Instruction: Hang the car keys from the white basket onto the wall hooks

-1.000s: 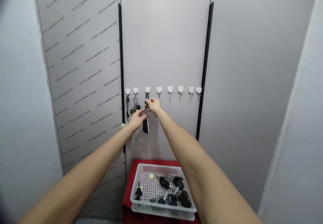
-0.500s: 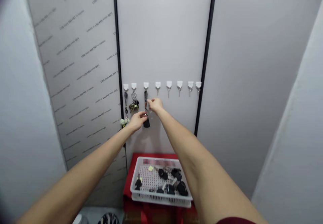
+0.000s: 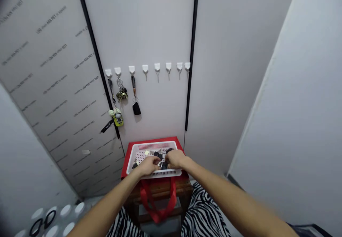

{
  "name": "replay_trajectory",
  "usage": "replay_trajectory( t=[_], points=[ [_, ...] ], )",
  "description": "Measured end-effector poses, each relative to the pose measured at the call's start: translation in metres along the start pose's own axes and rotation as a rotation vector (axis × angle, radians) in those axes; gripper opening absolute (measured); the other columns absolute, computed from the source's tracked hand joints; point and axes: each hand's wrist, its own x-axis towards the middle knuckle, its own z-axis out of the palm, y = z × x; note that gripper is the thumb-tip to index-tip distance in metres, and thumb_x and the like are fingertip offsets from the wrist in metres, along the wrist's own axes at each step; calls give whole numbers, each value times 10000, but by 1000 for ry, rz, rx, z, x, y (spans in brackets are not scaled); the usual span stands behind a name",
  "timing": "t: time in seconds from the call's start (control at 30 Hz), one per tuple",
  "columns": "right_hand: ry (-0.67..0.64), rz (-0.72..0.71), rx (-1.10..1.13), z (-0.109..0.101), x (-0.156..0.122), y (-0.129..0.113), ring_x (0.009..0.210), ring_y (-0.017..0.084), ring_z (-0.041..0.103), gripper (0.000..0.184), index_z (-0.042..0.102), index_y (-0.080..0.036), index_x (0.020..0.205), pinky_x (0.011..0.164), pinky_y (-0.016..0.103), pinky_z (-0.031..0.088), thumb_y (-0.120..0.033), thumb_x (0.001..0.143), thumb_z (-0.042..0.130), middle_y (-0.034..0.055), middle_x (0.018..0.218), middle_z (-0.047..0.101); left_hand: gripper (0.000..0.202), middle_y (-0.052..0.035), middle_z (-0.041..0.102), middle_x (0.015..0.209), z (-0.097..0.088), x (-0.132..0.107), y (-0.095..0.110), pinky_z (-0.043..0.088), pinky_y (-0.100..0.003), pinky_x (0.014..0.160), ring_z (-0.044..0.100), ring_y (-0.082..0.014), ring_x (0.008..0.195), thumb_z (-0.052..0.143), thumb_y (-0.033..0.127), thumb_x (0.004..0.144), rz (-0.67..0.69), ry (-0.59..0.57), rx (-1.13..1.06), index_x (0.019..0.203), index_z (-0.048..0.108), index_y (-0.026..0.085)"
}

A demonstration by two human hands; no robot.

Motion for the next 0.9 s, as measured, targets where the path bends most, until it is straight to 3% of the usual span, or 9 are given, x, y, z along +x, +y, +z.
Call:
replay_trajectory(
  t=[0.1, 0.2, 0.37, 0.53, 0.67, 0.8, 0.9],
  points=[
    [33, -45, -39, 12, 3, -6, 609, 160, 507, 152, 599, -190, 610, 510, 223, 314, -152, 503, 499, 44, 607, 584, 167, 19, 522, 512, -4, 3, 1, 319, -192, 504, 446, -104, 529, 546, 139, 443, -84, -21, 8, 606, 586, 143],
    [44, -54, 84, 16, 14, -9, 575, 132, 500, 149, 586, -162, 568, 503, 203, 316, -125, 533, 446, 33, 579, 581, 37, 47, 428, 409, -11, 4, 1, 294, -188, 483, 403, -85, 481, 541, 125, 443, -132, 19, -5, 480, 541, 128],
    [129, 13, 270, 16, 27, 3, 556, 84, 479, 244, 574, -126, 755, 501, 167, 330, -106, 585, 401, 26, 642, 578, 96, 47, 429, 471, -29, 2, -6, 294, -171, 481, 384, -57, 477, 446, 162, 575, -165, 132, -131, 599, 527, 117],
    [147, -28, 640, 12, 33, 1, 531, 75, 455, 311, 539, -115, 876, 514, 180, 347, -133, 583, 435, 16, 640, 561, 128, 46, 432, 497, -47, -2, 0, 282, -157, 445, 356, -32, 437, 414, 175, 615, -139, 130, -370, 656, 514, 107],
    [69, -195, 896, 11, 34, -17, 548, 63, 447, 249, 558, -138, 804, 544, 179, 348, -153, 583, 445, -11, 644, 552, 78, 59, 419, 442, -54, -2, 12, 252, -159, 422, 325, -18, 391, 481, 182, 569, -73, 95, -629, 568, 504, 108],
    [109, -84, 991, 3, 33, -29, 433, 42, 383, 152, 552, -115, 658, 447, 171, 316, -212, 597, 452, -29, 496, 490, 80, 68, 417, 412, -64, -1, 22, 275, -168, 424, 357, -25, 373, 517, 166, 539, -62, 142, -721, 589, 478, 117],
    [130, -39, 1033, -6, 32, -31, 440, 45, 399, 165, 537, -114, 657, 414, 164, 299, -247, 601, 458, -19, 516, 490, 116, 72, 432, 419, -74, 0, 30, 296, -170, 431, 386, -29, 373, 518, 119, 527, -43, 204, -765, 626, 459, 124]
  ],
)
